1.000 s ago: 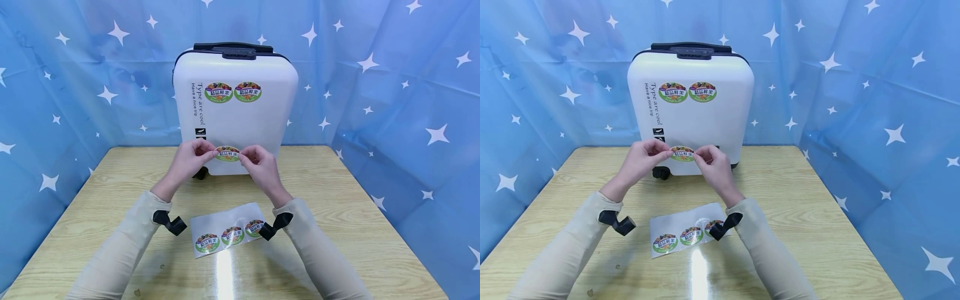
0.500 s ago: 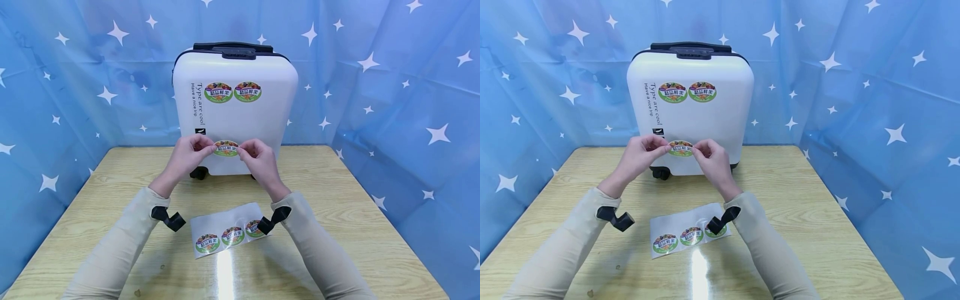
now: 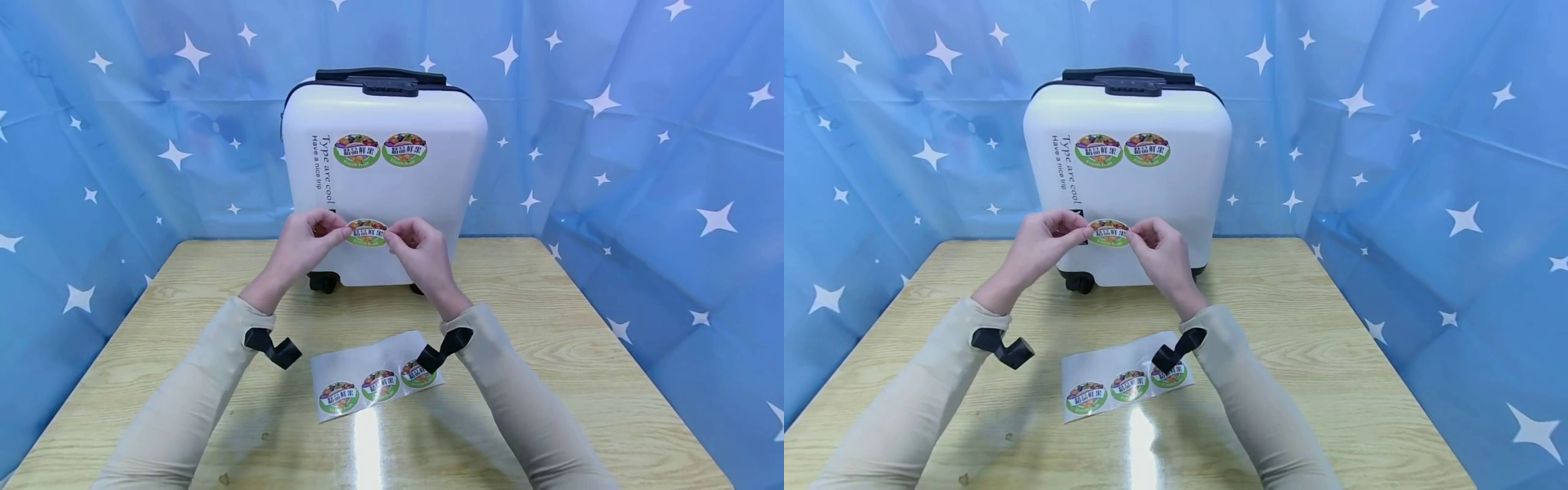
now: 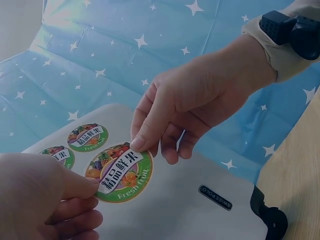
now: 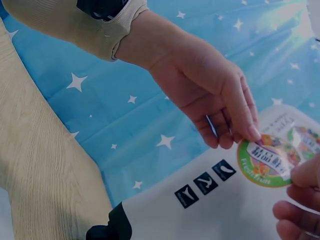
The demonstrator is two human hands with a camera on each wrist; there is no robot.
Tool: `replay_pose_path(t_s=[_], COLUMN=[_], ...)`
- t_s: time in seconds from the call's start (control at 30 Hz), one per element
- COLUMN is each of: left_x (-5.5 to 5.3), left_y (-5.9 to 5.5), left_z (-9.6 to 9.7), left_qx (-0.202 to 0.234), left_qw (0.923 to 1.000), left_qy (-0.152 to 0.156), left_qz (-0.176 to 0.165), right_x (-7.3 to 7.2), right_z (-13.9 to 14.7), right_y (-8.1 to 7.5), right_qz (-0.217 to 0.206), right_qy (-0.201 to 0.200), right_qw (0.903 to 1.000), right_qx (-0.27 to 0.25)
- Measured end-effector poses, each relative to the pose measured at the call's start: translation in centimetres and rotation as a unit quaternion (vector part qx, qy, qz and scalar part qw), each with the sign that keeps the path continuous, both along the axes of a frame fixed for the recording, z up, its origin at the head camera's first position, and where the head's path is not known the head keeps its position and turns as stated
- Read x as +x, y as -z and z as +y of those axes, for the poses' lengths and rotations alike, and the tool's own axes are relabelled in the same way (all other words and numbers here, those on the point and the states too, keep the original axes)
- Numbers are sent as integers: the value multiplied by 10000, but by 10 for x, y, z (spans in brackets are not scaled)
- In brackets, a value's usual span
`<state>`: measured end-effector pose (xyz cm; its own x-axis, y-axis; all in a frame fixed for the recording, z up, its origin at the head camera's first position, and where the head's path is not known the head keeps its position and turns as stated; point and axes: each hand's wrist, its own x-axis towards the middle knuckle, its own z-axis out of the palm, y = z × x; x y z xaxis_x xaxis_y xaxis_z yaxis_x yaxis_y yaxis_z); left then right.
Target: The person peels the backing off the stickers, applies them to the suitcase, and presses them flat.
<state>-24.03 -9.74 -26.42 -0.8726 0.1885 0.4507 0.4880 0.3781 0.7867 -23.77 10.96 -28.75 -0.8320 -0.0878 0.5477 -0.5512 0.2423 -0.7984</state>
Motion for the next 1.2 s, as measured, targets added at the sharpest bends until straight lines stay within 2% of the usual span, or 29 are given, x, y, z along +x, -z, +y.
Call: replay_pose_path(t_s=[0.23,0.6,1.2], left_x=[-4,-7,-17], left_y=[-3,-11,-25], left_z=[-1,0,3], left_qx=[-34,-132,-55], left_qw=[9999,9995,9973], left_qy=[-82,-294,-647], left_qz=[103,59,353], right_x=[-1,-7,-19], right_z=[-2,-5,-13], right_y=[-4,-11,-26], right_qz=[74,10,34], right_qy=[16,104,333], right_qw=[10000,9999,9994], right_qx=[38,50,51])
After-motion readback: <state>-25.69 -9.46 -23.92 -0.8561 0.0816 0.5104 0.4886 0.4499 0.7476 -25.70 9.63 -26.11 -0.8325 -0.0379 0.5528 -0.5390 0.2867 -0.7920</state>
